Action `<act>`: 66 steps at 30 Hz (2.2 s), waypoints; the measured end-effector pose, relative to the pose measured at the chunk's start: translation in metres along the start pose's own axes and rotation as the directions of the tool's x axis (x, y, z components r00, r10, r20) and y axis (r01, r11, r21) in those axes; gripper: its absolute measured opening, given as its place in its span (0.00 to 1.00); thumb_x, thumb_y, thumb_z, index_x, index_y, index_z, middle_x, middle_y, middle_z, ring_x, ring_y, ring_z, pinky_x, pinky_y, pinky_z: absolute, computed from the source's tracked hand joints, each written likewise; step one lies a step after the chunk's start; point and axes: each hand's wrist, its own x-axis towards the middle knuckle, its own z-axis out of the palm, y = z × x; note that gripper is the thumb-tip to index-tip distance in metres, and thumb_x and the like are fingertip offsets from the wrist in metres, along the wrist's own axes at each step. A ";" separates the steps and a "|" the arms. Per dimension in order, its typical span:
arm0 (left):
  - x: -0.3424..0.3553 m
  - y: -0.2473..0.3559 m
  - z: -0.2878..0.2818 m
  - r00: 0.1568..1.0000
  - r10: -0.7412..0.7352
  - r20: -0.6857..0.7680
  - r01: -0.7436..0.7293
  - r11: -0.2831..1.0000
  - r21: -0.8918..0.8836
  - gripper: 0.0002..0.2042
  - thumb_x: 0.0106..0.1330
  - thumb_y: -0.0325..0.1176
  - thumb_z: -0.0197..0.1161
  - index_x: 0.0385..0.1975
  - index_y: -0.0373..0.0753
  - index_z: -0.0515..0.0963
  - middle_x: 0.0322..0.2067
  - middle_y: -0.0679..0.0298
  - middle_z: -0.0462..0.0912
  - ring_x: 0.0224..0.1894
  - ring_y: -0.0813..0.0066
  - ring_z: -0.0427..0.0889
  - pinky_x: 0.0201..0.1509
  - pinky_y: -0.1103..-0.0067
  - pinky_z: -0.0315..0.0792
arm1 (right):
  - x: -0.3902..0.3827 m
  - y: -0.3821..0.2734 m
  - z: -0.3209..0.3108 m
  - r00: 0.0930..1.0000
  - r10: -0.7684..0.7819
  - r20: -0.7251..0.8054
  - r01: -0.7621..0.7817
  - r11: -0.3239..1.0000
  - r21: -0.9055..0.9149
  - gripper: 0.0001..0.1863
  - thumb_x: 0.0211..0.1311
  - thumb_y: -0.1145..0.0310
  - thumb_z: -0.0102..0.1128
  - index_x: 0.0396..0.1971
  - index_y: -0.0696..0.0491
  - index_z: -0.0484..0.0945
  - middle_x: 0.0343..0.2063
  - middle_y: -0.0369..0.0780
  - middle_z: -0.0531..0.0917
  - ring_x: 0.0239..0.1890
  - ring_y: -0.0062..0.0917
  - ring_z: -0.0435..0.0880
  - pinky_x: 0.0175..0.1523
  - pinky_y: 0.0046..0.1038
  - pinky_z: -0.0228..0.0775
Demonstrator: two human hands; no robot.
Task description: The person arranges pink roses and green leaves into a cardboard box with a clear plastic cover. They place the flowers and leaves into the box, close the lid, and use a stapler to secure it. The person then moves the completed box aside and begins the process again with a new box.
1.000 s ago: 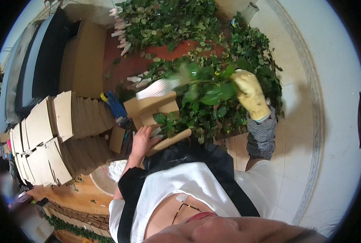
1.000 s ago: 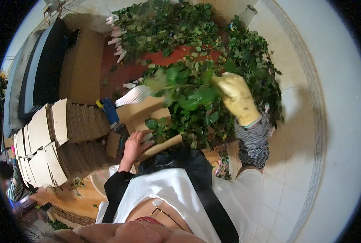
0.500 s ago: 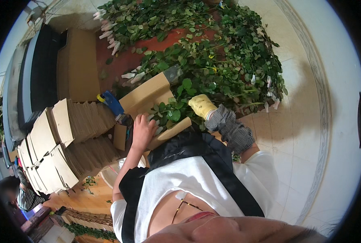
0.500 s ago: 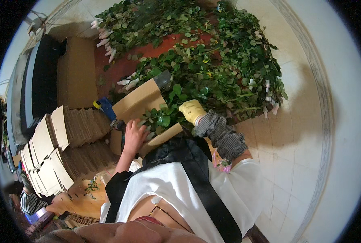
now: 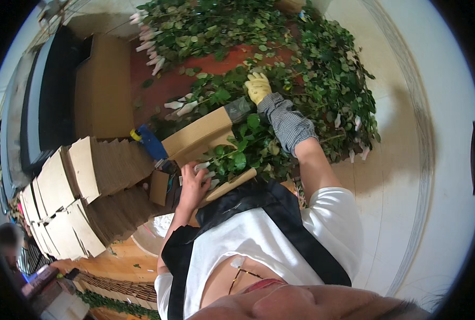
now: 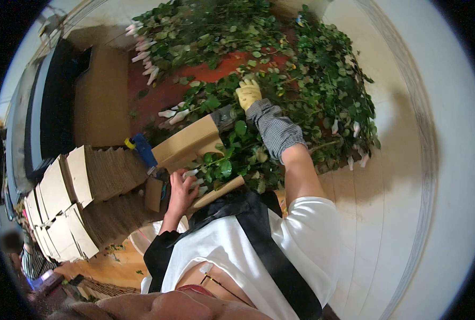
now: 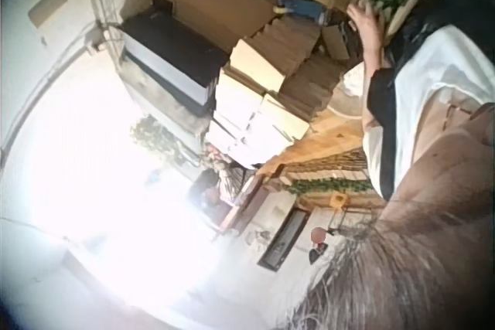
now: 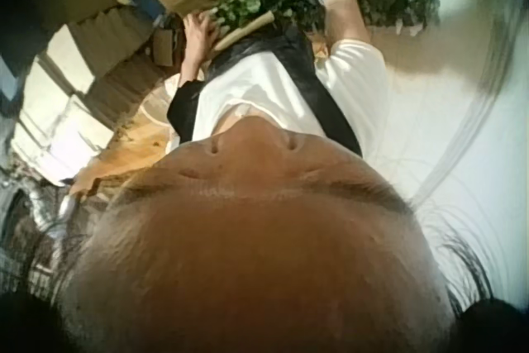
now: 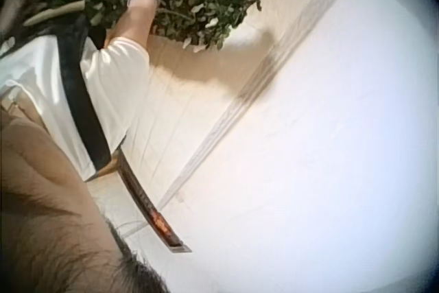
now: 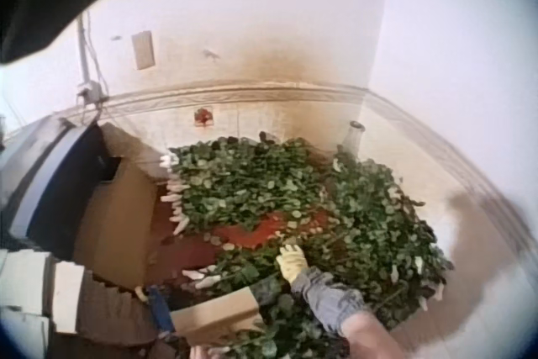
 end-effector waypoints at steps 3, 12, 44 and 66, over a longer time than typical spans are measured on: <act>-0.007 -0.003 -0.004 0.998 -0.052 -0.030 0.053 0.999 0.006 0.16 0.51 0.27 0.72 0.41 0.38 0.80 0.49 0.50 0.71 0.54 0.47 0.70 0.56 0.62 0.70 | 0.015 -0.019 -0.035 0.943 -0.213 -0.255 0.213 0.977 -0.026 0.12 0.52 0.73 0.58 0.38 0.52 0.82 0.41 0.39 0.83 0.52 0.36 0.77 0.59 0.39 0.65; -0.012 -0.004 -0.010 0.995 -0.100 -0.016 0.101 0.993 0.054 0.28 0.54 0.30 0.73 0.57 0.37 0.72 0.47 0.51 0.73 0.50 0.50 0.74 0.52 0.64 0.71 | -0.091 0.008 -0.188 0.887 -0.395 -0.238 0.461 0.745 0.483 0.25 0.52 0.85 0.56 0.52 0.52 0.80 0.40 0.41 0.85 0.44 0.35 0.82 0.68 0.42 0.65; -0.006 -0.018 0.000 1.000 0.023 -0.018 -0.018 0.971 0.238 0.29 0.52 0.35 0.76 0.56 0.41 0.73 0.63 0.46 0.63 0.63 0.45 0.65 0.65 0.58 0.63 | -0.212 -0.028 -0.010 0.985 0.014 -0.171 0.085 0.827 0.555 0.17 0.57 0.76 0.60 0.47 0.53 0.82 0.43 0.43 0.84 0.49 0.38 0.79 0.64 0.39 0.67; -0.003 -0.010 -0.007 0.985 -0.168 0.036 0.164 0.983 0.088 0.27 0.47 0.39 0.77 0.50 0.45 0.79 0.62 0.51 0.67 0.62 0.45 0.67 0.66 0.56 0.63 | 0.242 -0.003 -0.020 0.924 0.170 -0.343 -0.168 0.985 0.036 0.20 0.72 0.70 0.44 0.63 0.53 0.68 0.49 0.48 0.81 0.54 0.37 0.79 0.67 0.40 0.63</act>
